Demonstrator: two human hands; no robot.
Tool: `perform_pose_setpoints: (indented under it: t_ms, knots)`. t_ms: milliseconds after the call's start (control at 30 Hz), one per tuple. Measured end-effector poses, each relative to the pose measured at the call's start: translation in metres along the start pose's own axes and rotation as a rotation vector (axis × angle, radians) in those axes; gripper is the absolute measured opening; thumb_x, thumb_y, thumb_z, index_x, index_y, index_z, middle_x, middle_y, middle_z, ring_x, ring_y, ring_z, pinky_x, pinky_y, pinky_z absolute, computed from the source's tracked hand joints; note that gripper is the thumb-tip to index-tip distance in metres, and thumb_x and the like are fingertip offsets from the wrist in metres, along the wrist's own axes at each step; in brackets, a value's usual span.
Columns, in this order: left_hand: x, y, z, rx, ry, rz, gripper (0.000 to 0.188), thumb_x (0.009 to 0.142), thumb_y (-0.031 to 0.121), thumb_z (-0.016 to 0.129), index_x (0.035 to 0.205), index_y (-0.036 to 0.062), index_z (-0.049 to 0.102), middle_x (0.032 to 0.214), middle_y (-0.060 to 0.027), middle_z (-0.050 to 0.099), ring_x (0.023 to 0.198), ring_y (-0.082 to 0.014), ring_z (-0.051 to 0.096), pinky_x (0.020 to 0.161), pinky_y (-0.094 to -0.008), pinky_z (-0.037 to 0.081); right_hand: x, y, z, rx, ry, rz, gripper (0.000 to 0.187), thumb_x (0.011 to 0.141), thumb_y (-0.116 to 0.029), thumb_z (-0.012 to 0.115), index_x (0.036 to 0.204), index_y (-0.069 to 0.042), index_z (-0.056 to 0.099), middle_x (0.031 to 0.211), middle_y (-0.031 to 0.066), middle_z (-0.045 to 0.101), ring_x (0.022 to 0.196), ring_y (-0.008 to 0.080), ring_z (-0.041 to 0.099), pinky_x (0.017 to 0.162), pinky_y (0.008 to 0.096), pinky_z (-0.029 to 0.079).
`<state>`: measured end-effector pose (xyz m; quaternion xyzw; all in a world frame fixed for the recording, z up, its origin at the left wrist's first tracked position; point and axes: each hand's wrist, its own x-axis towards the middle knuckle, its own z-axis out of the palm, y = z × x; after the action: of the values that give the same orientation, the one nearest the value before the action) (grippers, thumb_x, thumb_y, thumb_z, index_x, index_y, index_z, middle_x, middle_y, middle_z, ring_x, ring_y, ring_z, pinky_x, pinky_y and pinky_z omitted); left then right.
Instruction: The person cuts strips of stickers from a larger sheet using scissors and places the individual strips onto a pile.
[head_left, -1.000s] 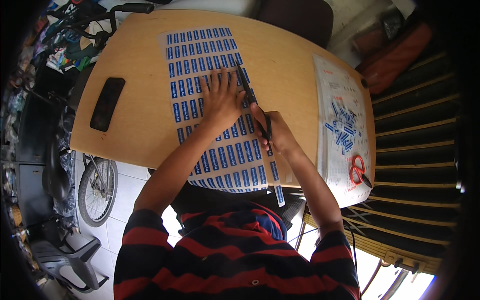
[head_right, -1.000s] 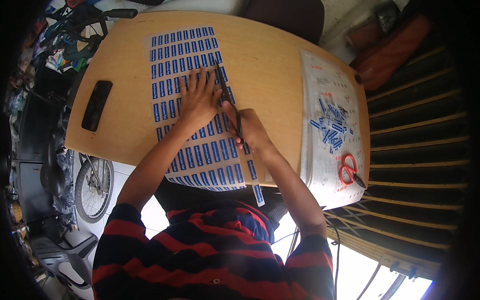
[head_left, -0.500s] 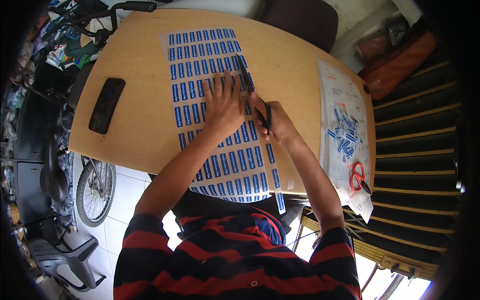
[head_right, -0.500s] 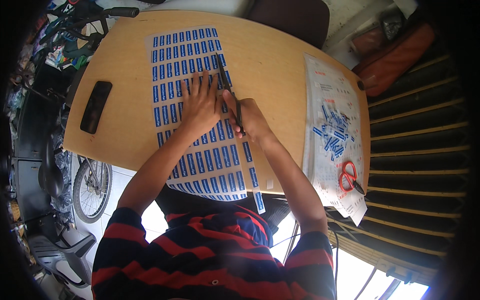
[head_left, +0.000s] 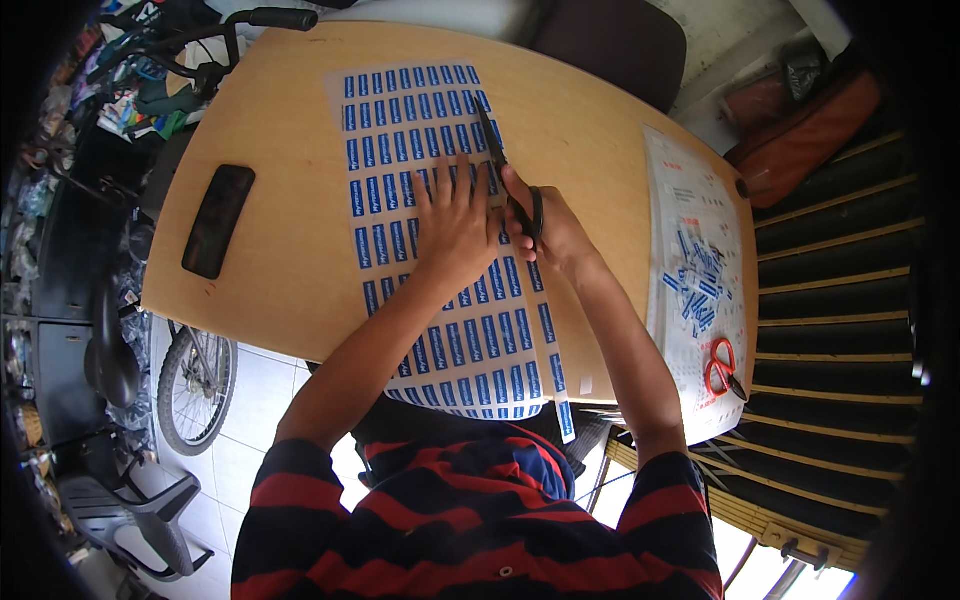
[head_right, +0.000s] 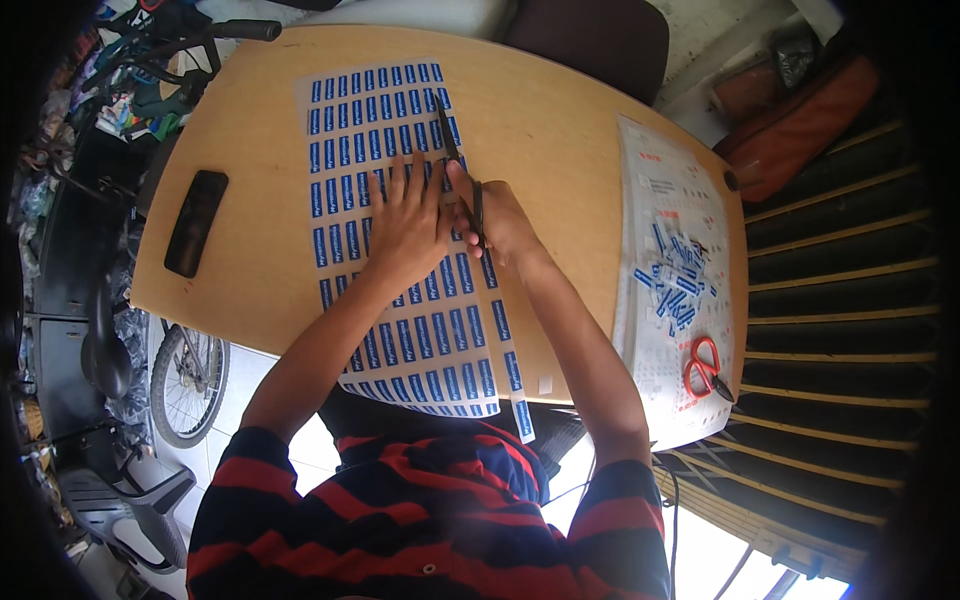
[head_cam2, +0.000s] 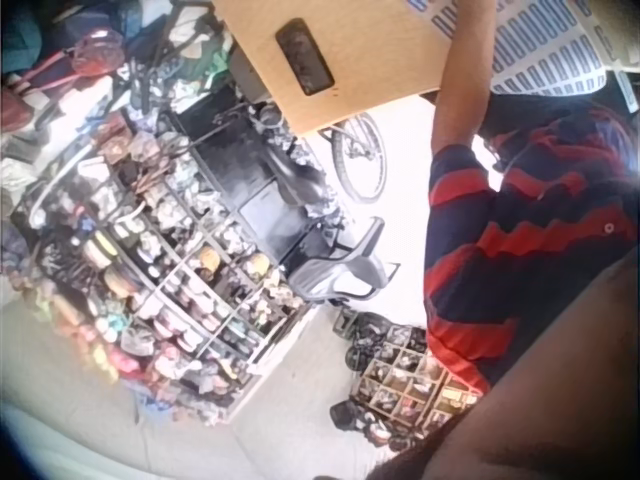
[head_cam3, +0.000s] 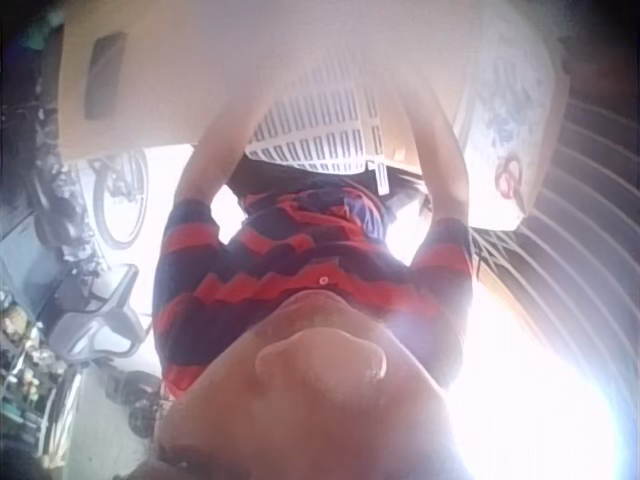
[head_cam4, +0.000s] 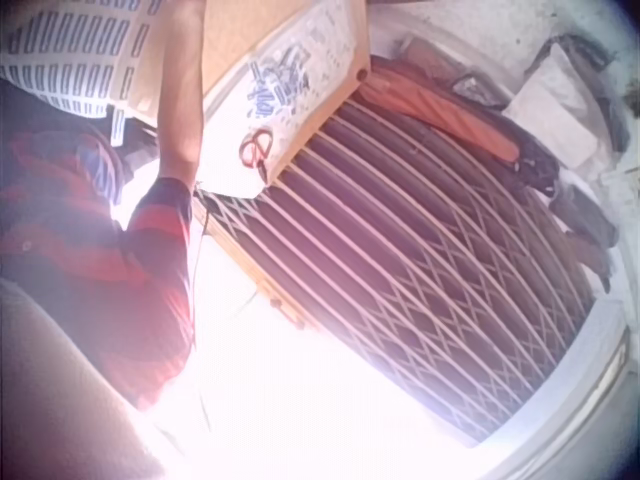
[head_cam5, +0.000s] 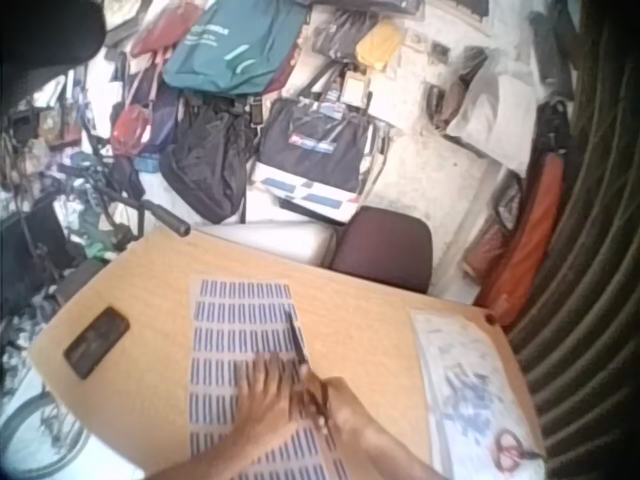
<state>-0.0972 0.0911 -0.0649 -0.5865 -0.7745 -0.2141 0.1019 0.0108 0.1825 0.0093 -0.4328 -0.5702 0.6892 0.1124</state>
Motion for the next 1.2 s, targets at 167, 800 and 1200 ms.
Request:
perform_pose_setpoints:
  t_ms: [167, 800, 1200]
  knots:
    - [0.000, 0.001, -0.002, -0.008, -0.007, -0.008, 0.057, 0.100, 0.033, 0.046, 0.146, 0.0008, 0.042, 0.153, -0.0245, 0.036, 0.143, -0.0453, 0.029, 0.112, -0.0691, 0.019, 0.012, -0.004, -0.001, -0.031, -0.012, -0.019, 0.064, 0.094, -0.060, 0.059, 0.063, -0.005, 0.051, 0.049, 0.0019, 0.045, 0.037, 0.0115, 0.043, 0.034, 0.0265, 0.033]
    - [0.000, 0.001, -0.002, 0.025, -0.032, -0.024, 0.056, 0.102, 0.038, 0.040, 0.145, 0.0029, 0.045, 0.153, -0.0237, 0.037, 0.146, -0.0434, 0.026, 0.116, -0.0668, 0.015, 0.095, -0.036, 0.002, -0.168, 0.017, -0.081, 0.068, 0.091, -0.065, 0.060, 0.056, -0.007, 0.050, 0.046, 0.0020, 0.046, 0.035, 0.0125, 0.042, 0.035, 0.0264, 0.031]
    - [0.003, 0.003, 0.000, -0.016, -0.055, -0.034, 0.062, 0.101, 0.045, 0.044, 0.146, 0.0028, 0.044, 0.154, -0.0245, 0.035, 0.146, -0.0443, 0.025, 0.115, -0.0678, 0.016, 0.085, -0.071, -0.024, -0.125, 0.059, -0.301, 0.064, 0.091, -0.068, 0.058, 0.072, -0.007, 0.052, 0.059, -0.0007, 0.046, 0.043, 0.0083, 0.046, 0.038, 0.0243, 0.037]
